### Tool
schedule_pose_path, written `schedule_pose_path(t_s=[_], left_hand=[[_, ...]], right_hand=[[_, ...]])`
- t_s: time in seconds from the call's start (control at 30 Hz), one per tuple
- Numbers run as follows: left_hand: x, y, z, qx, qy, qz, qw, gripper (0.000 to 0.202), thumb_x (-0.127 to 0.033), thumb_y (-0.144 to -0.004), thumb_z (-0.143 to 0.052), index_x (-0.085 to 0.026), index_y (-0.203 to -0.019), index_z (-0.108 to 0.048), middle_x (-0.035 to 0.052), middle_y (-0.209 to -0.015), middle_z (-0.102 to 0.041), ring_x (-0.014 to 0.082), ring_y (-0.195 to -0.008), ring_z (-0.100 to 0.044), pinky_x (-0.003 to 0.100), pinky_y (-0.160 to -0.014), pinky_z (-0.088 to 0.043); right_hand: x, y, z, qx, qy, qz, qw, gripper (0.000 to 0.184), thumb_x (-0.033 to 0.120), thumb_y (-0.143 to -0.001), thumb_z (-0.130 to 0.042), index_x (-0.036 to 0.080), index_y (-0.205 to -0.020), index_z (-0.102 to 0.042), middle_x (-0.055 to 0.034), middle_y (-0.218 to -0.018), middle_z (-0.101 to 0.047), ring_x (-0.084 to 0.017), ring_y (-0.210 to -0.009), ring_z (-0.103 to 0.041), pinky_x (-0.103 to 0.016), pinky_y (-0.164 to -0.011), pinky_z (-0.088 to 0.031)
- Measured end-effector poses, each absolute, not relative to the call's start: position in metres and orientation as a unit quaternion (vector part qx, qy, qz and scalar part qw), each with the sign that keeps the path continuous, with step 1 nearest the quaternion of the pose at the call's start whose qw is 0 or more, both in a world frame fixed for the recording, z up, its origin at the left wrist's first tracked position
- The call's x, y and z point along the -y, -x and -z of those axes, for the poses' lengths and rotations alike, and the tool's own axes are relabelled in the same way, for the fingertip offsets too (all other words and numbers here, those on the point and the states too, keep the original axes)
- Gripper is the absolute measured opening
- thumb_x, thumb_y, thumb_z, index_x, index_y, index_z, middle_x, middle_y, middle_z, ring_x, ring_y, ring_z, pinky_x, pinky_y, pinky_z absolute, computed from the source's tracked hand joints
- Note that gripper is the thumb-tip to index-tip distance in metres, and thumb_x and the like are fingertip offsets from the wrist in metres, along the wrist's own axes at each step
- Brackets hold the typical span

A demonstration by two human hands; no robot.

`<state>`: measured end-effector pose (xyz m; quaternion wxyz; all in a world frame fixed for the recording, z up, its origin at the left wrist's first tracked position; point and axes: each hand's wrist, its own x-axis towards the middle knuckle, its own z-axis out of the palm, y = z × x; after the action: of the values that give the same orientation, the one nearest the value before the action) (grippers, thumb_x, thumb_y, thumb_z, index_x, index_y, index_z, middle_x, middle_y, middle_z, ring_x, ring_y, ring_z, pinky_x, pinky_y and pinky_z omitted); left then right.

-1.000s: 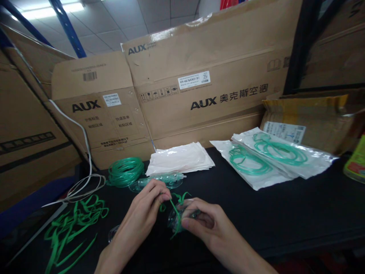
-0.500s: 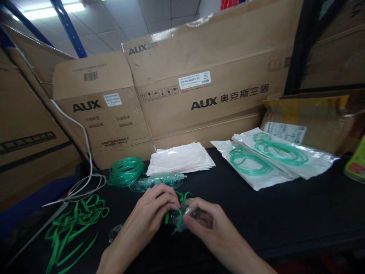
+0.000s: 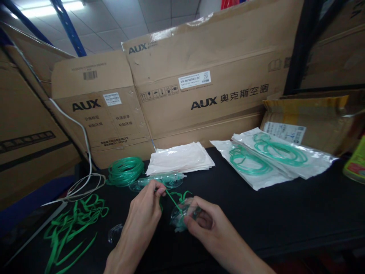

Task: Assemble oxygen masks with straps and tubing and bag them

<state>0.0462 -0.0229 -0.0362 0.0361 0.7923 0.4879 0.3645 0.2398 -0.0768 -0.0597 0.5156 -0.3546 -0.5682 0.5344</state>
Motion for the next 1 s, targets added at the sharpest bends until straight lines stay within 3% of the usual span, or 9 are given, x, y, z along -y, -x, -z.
schedule_pose_path(t_s=[0.17, 0.33, 0.4, 0.57, 0.8, 1.0], left_hand=[[0.026, -0.049, 0.031, -0.453, -0.824, -0.333, 0.076, 0.021, -0.009, -0.1, -0.04, -0.022, -0.091, -0.055, 0.0014, -0.084, -0.064, 0.02, -0.08, -0.062, 0.032, -0.075, -0.045], [0.035, -0.05, 0.018, -0.329, -0.895, -0.275, 0.126, 0.033, -0.005, -0.098, -0.046, -0.027, -0.118, -0.06, 0.0022, -0.116, -0.067, 0.0203, -0.107, -0.057, 0.035, -0.095, -0.045], [0.038, -0.049, 0.014, -0.303, -0.905, -0.275, 0.119, 0.041, -0.001, -0.095, -0.048, -0.029, -0.121, -0.061, 0.001, -0.124, -0.065, 0.0202, -0.116, -0.054, 0.036, -0.101, -0.042], [0.044, -0.048, 0.006, -0.274, -0.914, -0.286, 0.084, 0.028, -0.006, -0.092, -0.056, -0.026, -0.107, -0.068, 0.0001, -0.117, -0.069, 0.0209, -0.112, -0.054, 0.039, -0.101, -0.04], [0.038, -0.044, 0.006, -0.248, -0.923, -0.292, 0.028, 0.019, -0.017, -0.097, -0.063, -0.029, -0.11, -0.071, -0.0034, -0.115, -0.074, 0.0202, -0.107, -0.057, 0.041, -0.101, -0.038], [0.028, -0.04, 0.013, -0.311, -0.899, -0.309, 0.002, 0.019, -0.009, -0.096, -0.059, -0.024, -0.1, -0.07, -0.0004, -0.111, -0.074, 0.0214, -0.102, -0.06, 0.041, -0.094, -0.041]], right_hand=[[0.076, -0.239, 0.06, 0.56, 0.351, -0.543, 0.517, 0.034, 0.047, -0.086, -0.074, 0.019, -0.075, -0.057, -0.0023, -0.084, -0.059, -0.017, -0.081, -0.056, -0.028, -0.076, -0.048], [0.074, -0.24, 0.057, 0.566, 0.363, -0.526, 0.521, 0.039, 0.052, -0.085, -0.073, 0.019, -0.071, -0.058, -0.0026, -0.079, -0.058, -0.018, -0.079, -0.055, -0.029, -0.074, -0.047], [0.073, -0.24, 0.056, 0.572, 0.373, -0.517, 0.517, 0.041, 0.055, -0.085, -0.071, 0.018, -0.07, -0.059, -0.0017, -0.077, -0.057, -0.017, -0.074, -0.053, -0.028, -0.07, -0.046], [0.074, -0.24, 0.054, 0.565, 0.365, -0.512, 0.534, 0.038, 0.053, -0.086, -0.071, 0.017, -0.073, -0.066, -0.004, -0.084, -0.061, -0.02, -0.083, -0.058, -0.029, -0.076, -0.048], [0.075, -0.242, 0.048, 0.561, 0.382, -0.521, 0.518, 0.037, 0.053, -0.086, -0.07, 0.018, -0.076, -0.067, -0.0042, -0.086, -0.063, -0.021, -0.086, -0.06, -0.03, -0.08, -0.048], [0.076, -0.242, 0.054, 0.57, 0.392, -0.516, 0.504, 0.039, 0.055, -0.088, -0.068, 0.018, -0.075, -0.064, -0.0041, -0.082, -0.064, -0.019, -0.081, -0.059, -0.03, -0.075, -0.047]])
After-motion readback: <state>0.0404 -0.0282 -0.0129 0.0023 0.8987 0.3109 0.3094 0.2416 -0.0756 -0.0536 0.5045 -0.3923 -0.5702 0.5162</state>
